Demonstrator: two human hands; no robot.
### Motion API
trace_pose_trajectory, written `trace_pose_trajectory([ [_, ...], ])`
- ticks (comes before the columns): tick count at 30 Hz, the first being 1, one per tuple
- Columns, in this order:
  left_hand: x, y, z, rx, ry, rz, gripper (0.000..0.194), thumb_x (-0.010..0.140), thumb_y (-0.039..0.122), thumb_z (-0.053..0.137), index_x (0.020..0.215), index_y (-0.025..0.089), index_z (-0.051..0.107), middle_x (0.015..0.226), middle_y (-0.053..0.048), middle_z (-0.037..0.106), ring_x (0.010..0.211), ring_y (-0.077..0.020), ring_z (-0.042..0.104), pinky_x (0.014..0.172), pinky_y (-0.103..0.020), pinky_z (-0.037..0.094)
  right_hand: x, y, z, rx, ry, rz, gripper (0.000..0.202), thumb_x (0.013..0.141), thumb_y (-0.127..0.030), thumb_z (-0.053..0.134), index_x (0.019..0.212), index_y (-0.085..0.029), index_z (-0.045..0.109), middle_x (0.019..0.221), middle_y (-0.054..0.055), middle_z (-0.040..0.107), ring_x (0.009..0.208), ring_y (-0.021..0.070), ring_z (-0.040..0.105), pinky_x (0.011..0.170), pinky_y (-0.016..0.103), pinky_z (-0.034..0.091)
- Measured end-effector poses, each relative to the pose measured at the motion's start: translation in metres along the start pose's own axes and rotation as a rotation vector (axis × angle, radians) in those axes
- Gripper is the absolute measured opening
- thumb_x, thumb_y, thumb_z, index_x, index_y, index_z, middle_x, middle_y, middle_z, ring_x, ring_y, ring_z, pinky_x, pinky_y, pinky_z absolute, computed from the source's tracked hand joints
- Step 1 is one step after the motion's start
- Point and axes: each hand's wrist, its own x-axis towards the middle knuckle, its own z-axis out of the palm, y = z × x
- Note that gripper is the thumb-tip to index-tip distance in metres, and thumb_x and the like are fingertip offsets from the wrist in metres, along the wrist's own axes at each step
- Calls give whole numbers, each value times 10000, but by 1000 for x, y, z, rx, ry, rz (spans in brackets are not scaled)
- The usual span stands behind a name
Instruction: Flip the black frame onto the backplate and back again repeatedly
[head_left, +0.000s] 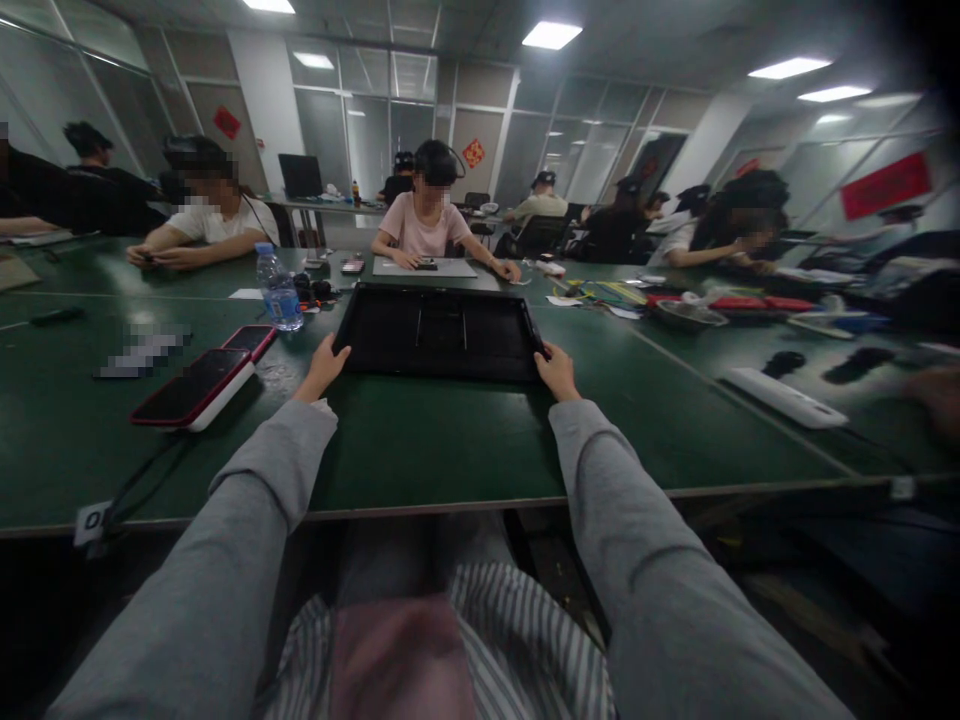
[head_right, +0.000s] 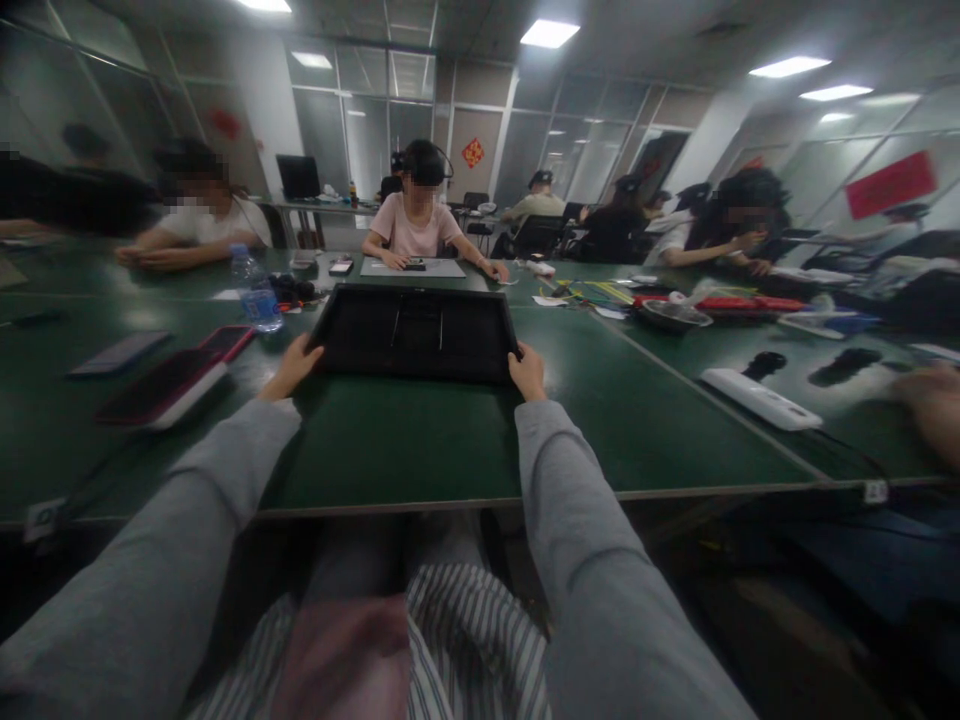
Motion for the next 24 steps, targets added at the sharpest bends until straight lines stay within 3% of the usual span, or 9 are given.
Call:
trace_pose_trajectory([
  [4, 2, -6, -9, -14, 46, -163, 450, 922, 371, 685, 1318, 163, 734, 1319, -152, 770, 1318, -342, 677, 1126, -453, 524, -4, -6, -1, -45, -10, 10, 476, 916, -260, 585, 1359, -156, 723, 1337, 180, 768, 1329, 339, 689, 1204, 561, 505],
  [7, -1, -11, -15, 60, 41, -212, 388, 907, 337, 667, 1223, 150, 790, 1244, -164, 799, 1246, -359, 714, 1086, -447, 532, -5, -7, 2, -49, -37, 9, 480, 935, -288, 573, 1381, -163, 701, 1340, 184, 760, 1325, 337, 687, 1203, 555, 504],
  [11, -8, -10, -17, 210, 85, -160, 411, 978, 361, 577, 1239, 115, 779, 1301, -221, 765, 1275, -403, 683, 1108, -501, 505, -1, -3, 8, -27, -36, 0, 508, 924, -254, 531, 1398, -143, 675, 1349, 197, 753, 1320, 341, 682, 1205, 579, 491],
  [15, -11, -5, -11, 249, 146, -110, 444, 1026, 363, 506, 1322, 127, 737, 1322, -217, 751, 1258, -380, 678, 1111, -495, 496, 1, -2, 8, -41, -21, -13, 525, 902, -221, 513, 1389, -125, 682, 1400, 206, 731, 1351, 340, 657, 1234, 573, 460],
  [20, -8, -8, -5, 221, 112, -93, 451, 1038, 362, 507, 1358, 124, 719, 1356, -219, 740, 1285, -371, 673, 1127, -473, 482, -2, -3, 4, -56, -11, -16, 529, 914, -209, 489, 1399, -124, 683, 1424, 205, 720, 1344, 337, 662, 1234, 555, 460],
  [24, -2, -14, -4, 177, 92, -99, 404, 1029, 356, 554, 1315, 139, 738, 1375, -202, 744, 1316, -357, 670, 1153, -450, 468, 2, 10, 7, -85, -6, -16, 527, 907, -211, 494, 1388, -111, 686, 1402, 211, 729, 1329, 327, 676, 1223, 533, 478],
])
